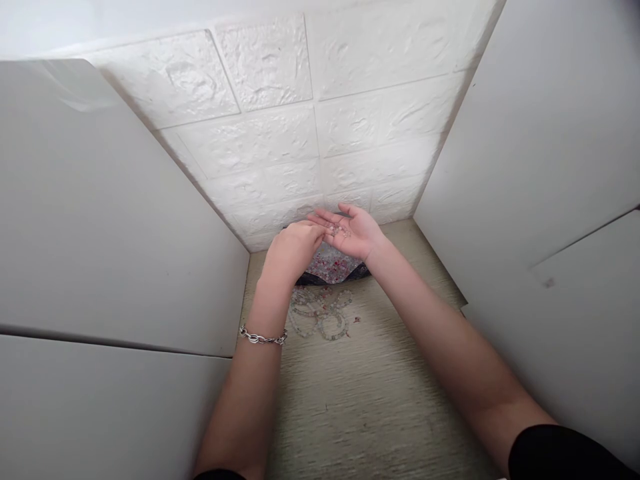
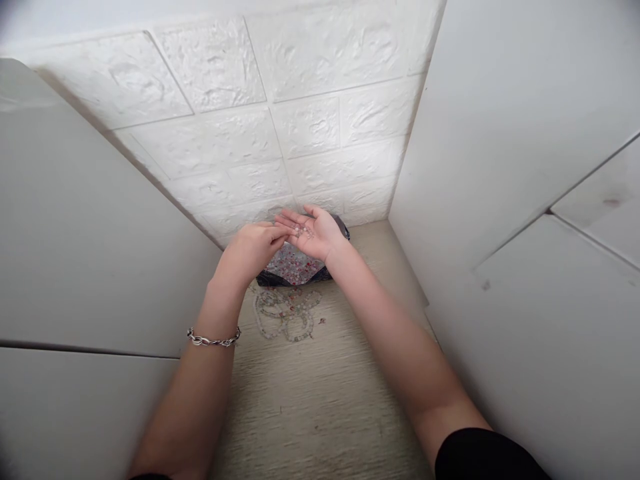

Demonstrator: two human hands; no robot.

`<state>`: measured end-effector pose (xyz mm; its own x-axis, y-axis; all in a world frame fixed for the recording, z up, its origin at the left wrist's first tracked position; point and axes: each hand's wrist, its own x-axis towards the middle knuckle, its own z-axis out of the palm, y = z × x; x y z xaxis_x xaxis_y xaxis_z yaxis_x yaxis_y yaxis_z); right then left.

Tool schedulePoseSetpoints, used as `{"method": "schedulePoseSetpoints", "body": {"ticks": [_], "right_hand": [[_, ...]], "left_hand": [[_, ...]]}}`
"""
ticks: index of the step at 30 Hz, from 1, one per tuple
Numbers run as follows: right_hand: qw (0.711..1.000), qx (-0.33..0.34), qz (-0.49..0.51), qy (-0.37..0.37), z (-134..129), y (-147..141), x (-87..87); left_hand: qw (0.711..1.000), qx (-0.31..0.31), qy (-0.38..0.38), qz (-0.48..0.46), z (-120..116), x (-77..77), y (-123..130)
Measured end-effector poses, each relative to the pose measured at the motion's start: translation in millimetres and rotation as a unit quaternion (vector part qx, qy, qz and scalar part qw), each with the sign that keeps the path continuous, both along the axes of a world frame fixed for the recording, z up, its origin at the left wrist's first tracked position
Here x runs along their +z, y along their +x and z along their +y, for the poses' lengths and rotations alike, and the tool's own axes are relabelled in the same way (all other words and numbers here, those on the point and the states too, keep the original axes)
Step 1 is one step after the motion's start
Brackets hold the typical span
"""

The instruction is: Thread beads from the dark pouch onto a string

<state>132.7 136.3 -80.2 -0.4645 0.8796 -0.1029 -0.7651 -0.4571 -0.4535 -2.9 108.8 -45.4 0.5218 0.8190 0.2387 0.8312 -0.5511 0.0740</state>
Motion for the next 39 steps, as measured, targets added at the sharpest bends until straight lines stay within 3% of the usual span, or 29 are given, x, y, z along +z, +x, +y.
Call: {"method": "schedulePoseSetpoints", "body": {"ticks": [21, 39], "right_hand": [[1.0, 0.003, -0.024, -0.005, 1.3, -4.7, -4.6], [0.998, 0.008, -0.068, -0.006, 0.0, -8.8, -4.6]], "left_hand": [[0.999, 0.002, 0.022, 0.029, -1.1, -5.0, 0.3], [0.999, -0.013, -0.018, 0.023, 1.4, -8.0, 4.4]]}}
